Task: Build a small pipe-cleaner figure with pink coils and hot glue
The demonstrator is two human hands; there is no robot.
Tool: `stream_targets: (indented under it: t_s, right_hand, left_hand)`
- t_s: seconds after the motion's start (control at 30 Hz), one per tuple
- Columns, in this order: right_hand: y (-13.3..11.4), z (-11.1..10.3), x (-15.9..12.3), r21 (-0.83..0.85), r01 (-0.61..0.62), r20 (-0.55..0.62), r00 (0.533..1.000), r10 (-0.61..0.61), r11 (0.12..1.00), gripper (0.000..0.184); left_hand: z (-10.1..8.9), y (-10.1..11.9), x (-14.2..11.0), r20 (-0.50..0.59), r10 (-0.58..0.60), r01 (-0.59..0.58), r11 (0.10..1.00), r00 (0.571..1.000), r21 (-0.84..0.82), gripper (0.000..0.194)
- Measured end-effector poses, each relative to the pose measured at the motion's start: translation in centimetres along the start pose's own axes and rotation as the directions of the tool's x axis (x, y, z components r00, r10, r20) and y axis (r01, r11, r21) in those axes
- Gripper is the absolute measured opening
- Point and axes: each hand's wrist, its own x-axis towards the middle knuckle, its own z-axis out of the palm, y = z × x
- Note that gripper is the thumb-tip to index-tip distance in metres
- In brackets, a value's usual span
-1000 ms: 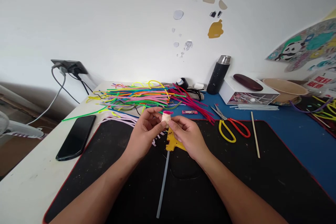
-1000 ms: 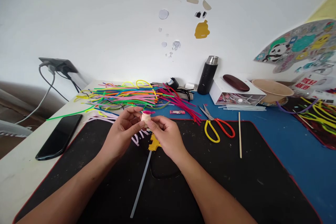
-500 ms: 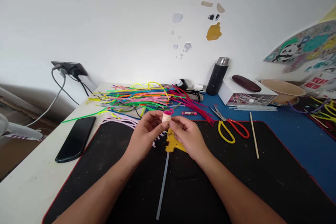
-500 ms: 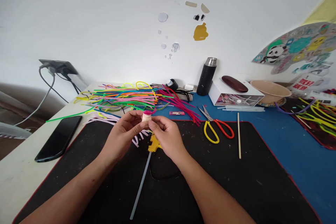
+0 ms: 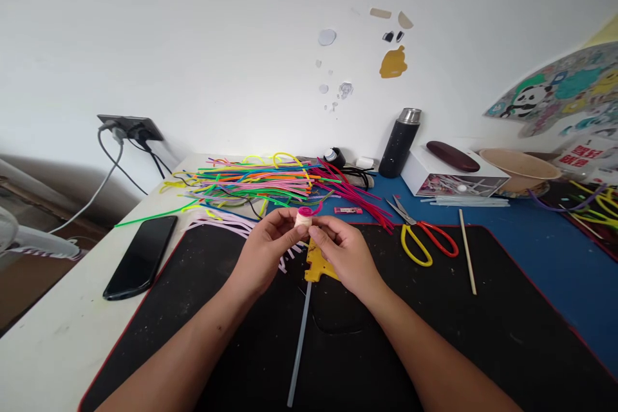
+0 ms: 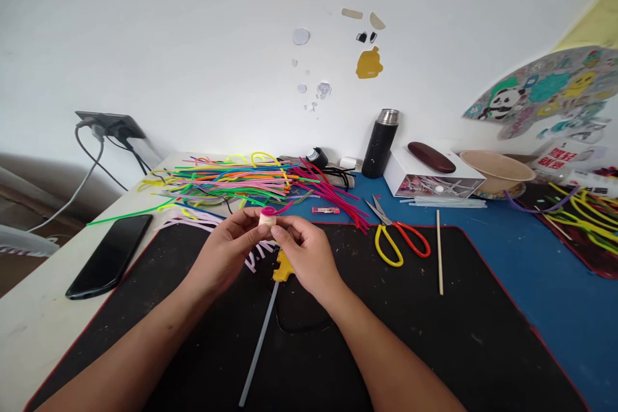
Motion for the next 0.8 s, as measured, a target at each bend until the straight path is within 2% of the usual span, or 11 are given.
stream_targets:
  t_s: [0.07, 0.17, 0.33, 0.43, 0.6, 0.8]
  right_hand:
    - [-0.4, -0.2, 0.0, -0.054, 0.029, -0.023, 0.999, -0.03, 0.998, 0.038]
    - [-1.1, -0.7, -0.1, -0.126, 0.077, -0.12, 0.988, -0.092, 0.989, 0.036]
    - [-1.9, -1.6, -0.1, -0.189, 0.184, -0.282, 0.931, -0.233, 0.964, 0.033]
    - [-1.9, -2.0, 0.1, -0.265, 0.243, -0.263, 0.913, -0.313, 0.933, 0.027]
    - [-1.6, -2.2, 0.3, -0.391, 0.349, -0.149, 0.889, -0.433, 0.852, 0.021]
    - [-1.3, -2.0, 0.3, -0.428, 0.375, -0.085, 0.889, -0.45, 0.822, 0.019]
  left_hand:
    - [0.1, 0.2, 0.0, -0.025, -0.012, 0.011, 0.999, 1.0, -0.045, 0.034]
    - [0.0, 0.4, 0.1, -0.063, -0.018, 0.012, 0.995, 0.998, -0.1, 0.032]
    - [-0.2, 0.5, 0.2, -0.063, -0.035, 0.031, 0.998, 0.997, -0.064, 0.032]
    - [-0.2, 0.4, 0.0, -0.027, -0.005, 0.005, 1.0, 1.0, -0.008, 0.032]
    - [-0.2, 0.4, -0.4, 0.055, 0.07, -0.075, 0.993, 0.996, 0.095, 0.045]
    - [-0.1, 0.5, -0.5, 0.13, 0.133, -0.156, 0.971, 0.982, 0.182, 0.038]
